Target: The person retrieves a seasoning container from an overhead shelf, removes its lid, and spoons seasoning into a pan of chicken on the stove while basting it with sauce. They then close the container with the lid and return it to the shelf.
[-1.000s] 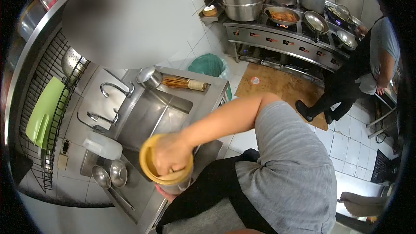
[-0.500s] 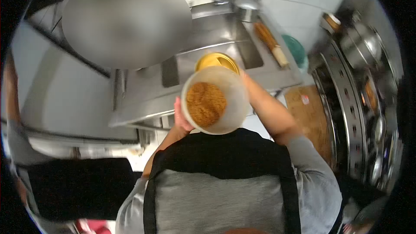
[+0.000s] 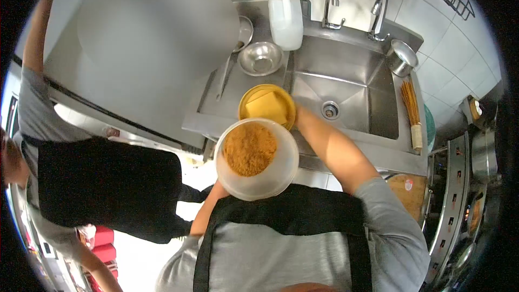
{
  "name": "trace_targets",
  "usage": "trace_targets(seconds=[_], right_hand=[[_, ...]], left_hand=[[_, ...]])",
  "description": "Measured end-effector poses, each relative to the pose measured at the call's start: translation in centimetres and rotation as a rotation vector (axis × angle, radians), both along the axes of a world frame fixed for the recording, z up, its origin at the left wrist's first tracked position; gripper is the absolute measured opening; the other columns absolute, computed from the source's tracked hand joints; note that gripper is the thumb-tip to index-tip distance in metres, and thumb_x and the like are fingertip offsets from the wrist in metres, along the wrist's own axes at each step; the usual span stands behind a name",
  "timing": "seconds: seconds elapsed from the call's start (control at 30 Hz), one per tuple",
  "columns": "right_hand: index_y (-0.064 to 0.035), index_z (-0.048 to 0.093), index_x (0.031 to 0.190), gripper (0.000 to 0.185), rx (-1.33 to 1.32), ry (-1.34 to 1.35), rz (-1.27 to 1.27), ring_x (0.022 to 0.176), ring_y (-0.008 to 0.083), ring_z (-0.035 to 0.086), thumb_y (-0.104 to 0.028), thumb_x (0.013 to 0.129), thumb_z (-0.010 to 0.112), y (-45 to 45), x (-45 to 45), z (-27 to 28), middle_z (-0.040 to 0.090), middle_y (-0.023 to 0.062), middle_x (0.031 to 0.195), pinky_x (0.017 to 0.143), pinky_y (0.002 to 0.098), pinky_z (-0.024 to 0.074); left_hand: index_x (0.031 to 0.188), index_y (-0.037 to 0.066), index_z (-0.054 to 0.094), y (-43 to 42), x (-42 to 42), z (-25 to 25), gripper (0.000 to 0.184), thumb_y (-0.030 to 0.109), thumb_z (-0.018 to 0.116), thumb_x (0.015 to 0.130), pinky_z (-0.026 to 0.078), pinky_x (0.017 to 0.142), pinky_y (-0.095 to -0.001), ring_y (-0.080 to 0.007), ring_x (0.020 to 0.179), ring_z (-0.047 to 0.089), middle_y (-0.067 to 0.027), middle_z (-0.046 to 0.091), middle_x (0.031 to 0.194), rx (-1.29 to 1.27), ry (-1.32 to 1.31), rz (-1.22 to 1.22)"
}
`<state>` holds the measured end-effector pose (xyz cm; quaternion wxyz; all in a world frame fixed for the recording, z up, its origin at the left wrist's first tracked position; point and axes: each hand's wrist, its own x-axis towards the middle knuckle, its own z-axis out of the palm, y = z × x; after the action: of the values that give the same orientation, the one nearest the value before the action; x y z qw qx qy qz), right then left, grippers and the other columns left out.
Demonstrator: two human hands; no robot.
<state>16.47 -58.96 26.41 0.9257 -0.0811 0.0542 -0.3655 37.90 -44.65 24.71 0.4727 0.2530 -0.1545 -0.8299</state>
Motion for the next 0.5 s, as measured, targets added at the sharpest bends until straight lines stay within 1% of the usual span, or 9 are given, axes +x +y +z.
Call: trace_targets(seconds=[0.1,0.17,0.2,0.27,0.33,0.37,0.47,0.5], right_hand=[[-0.0049,0.052,0.120,0.057,-0.030,0.092,-0.017,0.106,0.0255,0.055,-0.052,0.089,0.041,-3.3,3.6,-0.5,0.056,0.0160,0.118,0.089,0.0445,0.0445],[-0.0048,0.051,0.120,0.057,-0.064,0.263,0.007,0.108,0.0257,0.055,-0.052,0.089,0.041,-5.4,5.1,0.1,0.055,0.0160,0.119,0.090,0.0447,0.0439],[-0.0064,0.051,0.121,0.063,-0.062,0.366,0.056,0.112,0.0267,0.050,-0.059,0.087,0.040,-6.0,6.1,0.7,0.053,0.0128,0.122,0.095,0.0448,0.0385],[-0.0088,0.051,0.121,0.056,-0.139,0.650,-0.039,0.105,0.0268,0.052,-0.054,0.088,0.044,-8.8,9.8,-1.5,0.054,0.0103,0.118,0.087,0.0434,0.0434],[-0.0127,0.053,0.120,0.047,-0.272,0.927,-0.253,0.099,0.0258,0.053,-0.048,0.089,0.046,-11.2,13.3,-2.4,0.054,0.0071,0.116,0.078,0.0435,0.0461],[-0.0156,0.058,0.115,0.036,-0.396,1.223,-0.262,0.095,0.0263,0.055,-0.038,0.088,0.051,-12.5,14.1,-2.0,0.059,0.0080,0.111,0.072,0.0422,0.0478],[-0.0154,0.064,0.102,0.026,-1.051,1.991,-0.383,0.090,0.0291,0.058,-0.031,0.083,0.056,-16.5,16.1,-3.0,0.063,0.0094,0.101,0.071,0.0410,0.0487],[-0.0098,0.066,0.091,0.021,-1.047,2.119,-0.489,0.088,0.0318,0.060,-0.025,0.080,0.057,-17.0,17.2,-3.2,0.065,0.0136,0.092,0.071,0.0419,0.0490]], left_hand=[[0.135,0.010,0.037,-1.9,3.8,0.2,0.081,0.066,0.044,0.077,0.031,0.101,-0.0526,-0.0333,0.124,0.038,-0.0161,0.038,0.137,-0.004,-0.021,0.065],[0.135,0.010,0.037,-3.3,6.4,0.6,0.080,0.066,0.044,0.078,0.031,0.101,-0.0525,-0.0332,0.124,0.038,-0.0159,0.039,0.137,-0.013,-0.036,0.106],[0.135,0.010,0.037,-3.8,7.8,0.8,0.080,0.065,0.044,0.078,0.031,0.101,-0.0524,-0.0332,0.124,0.039,-0.0158,0.039,0.136,-0.012,-0.040,0.139],[0.135,0.010,0.037,-4.5,10.1,1.0,0.079,0.065,0.044,0.078,0.031,0.101,-0.0523,-0.0331,0.124,0.039,-0.0156,0.039,0.136,-0.023,-0.052,0.178],[0.135,0.010,0.037,-5.2,12.3,1.2,0.078,0.064,0.043,0.078,0.032,0.101,-0.0522,-0.0330,0.124,0.039,-0.0154,0.039,0.136,-0.032,-0.067,0.221],[0.135,0.010,0.037,-5.4,13.4,1.3,0.078,0.064,0.043,0.079,0.032,0.101,-0.0521,-0.0330,0.124,0.039,-0.0153,0.039,0.136,-0.035,-0.075,0.242],[0.134,0.010,0.038,-5.9,16.3,1.6,0.076,0.063,0.043,0.079,0.032,0.101,-0.0520,-0.0329,0.123,0.039,-0.0149,0.039,0.136,-0.041,-0.097,0.303],[0.134,0.010,0.038,-5.9,17.2,1.6,0.076,0.062,0.043,0.079,0.032,0.101,-0.0519,-0.0329,0.123,0.040,-0.0148,0.040,0.136,-0.044,-0.105,0.326]])
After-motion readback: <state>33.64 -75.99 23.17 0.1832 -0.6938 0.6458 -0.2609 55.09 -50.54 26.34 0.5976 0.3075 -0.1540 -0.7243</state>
